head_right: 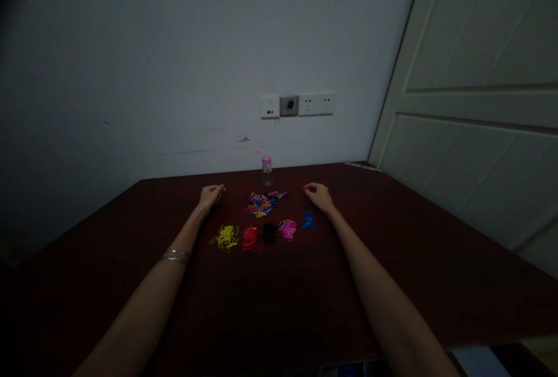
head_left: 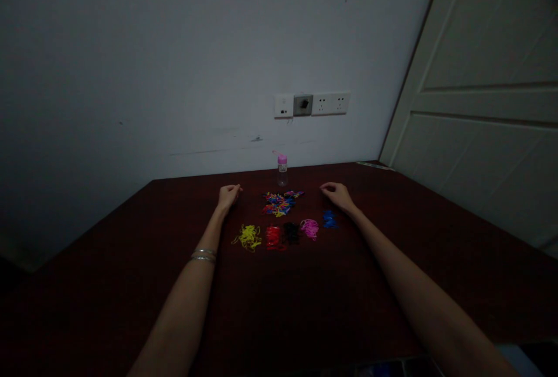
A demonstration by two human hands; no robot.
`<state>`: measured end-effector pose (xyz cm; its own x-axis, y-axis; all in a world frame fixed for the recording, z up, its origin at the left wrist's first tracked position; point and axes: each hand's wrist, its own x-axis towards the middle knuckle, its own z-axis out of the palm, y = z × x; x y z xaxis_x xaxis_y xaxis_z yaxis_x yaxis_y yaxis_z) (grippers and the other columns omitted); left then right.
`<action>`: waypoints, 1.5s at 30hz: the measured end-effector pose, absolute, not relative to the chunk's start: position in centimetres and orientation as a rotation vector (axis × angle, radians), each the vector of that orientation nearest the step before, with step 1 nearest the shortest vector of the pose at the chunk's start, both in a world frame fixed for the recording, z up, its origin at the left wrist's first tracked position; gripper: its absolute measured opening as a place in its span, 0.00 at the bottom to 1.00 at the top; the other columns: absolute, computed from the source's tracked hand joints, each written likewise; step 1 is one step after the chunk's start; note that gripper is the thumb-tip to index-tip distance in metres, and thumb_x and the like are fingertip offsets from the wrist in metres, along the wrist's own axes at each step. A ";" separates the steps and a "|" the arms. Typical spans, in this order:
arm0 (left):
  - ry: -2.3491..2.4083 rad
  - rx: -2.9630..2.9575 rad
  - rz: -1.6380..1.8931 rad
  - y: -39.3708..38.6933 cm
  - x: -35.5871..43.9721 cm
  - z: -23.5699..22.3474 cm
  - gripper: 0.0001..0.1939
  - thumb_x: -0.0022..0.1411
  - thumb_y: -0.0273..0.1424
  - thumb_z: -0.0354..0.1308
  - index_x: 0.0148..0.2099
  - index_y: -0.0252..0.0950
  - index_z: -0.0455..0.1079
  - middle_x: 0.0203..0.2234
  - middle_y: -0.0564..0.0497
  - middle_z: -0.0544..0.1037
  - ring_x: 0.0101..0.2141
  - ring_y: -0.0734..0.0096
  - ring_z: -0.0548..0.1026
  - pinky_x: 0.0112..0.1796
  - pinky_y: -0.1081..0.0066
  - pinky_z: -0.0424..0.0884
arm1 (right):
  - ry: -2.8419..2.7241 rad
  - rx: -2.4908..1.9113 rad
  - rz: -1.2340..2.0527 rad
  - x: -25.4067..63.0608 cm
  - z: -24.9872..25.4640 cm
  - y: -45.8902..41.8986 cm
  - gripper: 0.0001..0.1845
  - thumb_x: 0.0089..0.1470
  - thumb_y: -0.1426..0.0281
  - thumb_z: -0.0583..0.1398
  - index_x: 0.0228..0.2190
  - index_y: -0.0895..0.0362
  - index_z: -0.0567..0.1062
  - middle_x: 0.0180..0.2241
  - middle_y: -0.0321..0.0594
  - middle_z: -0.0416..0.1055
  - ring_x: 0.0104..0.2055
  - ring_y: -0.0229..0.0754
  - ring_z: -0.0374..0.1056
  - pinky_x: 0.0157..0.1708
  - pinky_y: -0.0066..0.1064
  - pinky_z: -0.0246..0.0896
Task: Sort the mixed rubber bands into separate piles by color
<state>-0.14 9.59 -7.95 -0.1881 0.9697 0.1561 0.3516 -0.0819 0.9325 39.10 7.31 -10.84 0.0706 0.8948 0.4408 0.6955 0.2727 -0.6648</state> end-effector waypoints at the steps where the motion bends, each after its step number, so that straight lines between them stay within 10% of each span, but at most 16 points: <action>1: 1.569 1.432 1.316 9.6 0.0 -8.1 0.13 0.52 0.38 0.50 0.27 0.32 0.67 0.10 0.59 0.57 0.12 0.82 0.53 0.15 0.77 0.48 | -1.709 -1.445 0.301 38.6 -10.7 7.3 0.13 0.46 0.68 0.56 0.32 0.59 0.77 0.33 0.42 0.75 0.35 0.42 0.70 0.38 0.31 0.63; 29: 1.768 1.577 1.409 10.8 -0.5 -10.3 0.15 0.47 0.38 0.51 0.25 0.33 0.74 0.14 0.51 0.71 0.20 0.71 0.67 0.24 0.74 0.59 | -2.207 -1.232 0.271 30.7 -9.7 5.5 0.13 0.50 0.74 0.53 0.37 0.53 0.74 0.40 0.40 0.72 0.42 0.42 0.67 0.42 0.32 0.60; 45: 1.738 1.623 1.379 10.5 -0.6 -10.3 0.16 0.47 0.39 0.51 0.25 0.33 0.73 0.14 0.52 0.70 0.21 0.71 0.67 0.24 0.74 0.59 | -1.294 -0.820 0.569 29.2 -5.6 5.6 0.15 0.41 0.62 0.61 0.30 0.55 0.63 0.26 0.35 0.66 0.30 0.37 0.65 0.31 0.29 0.61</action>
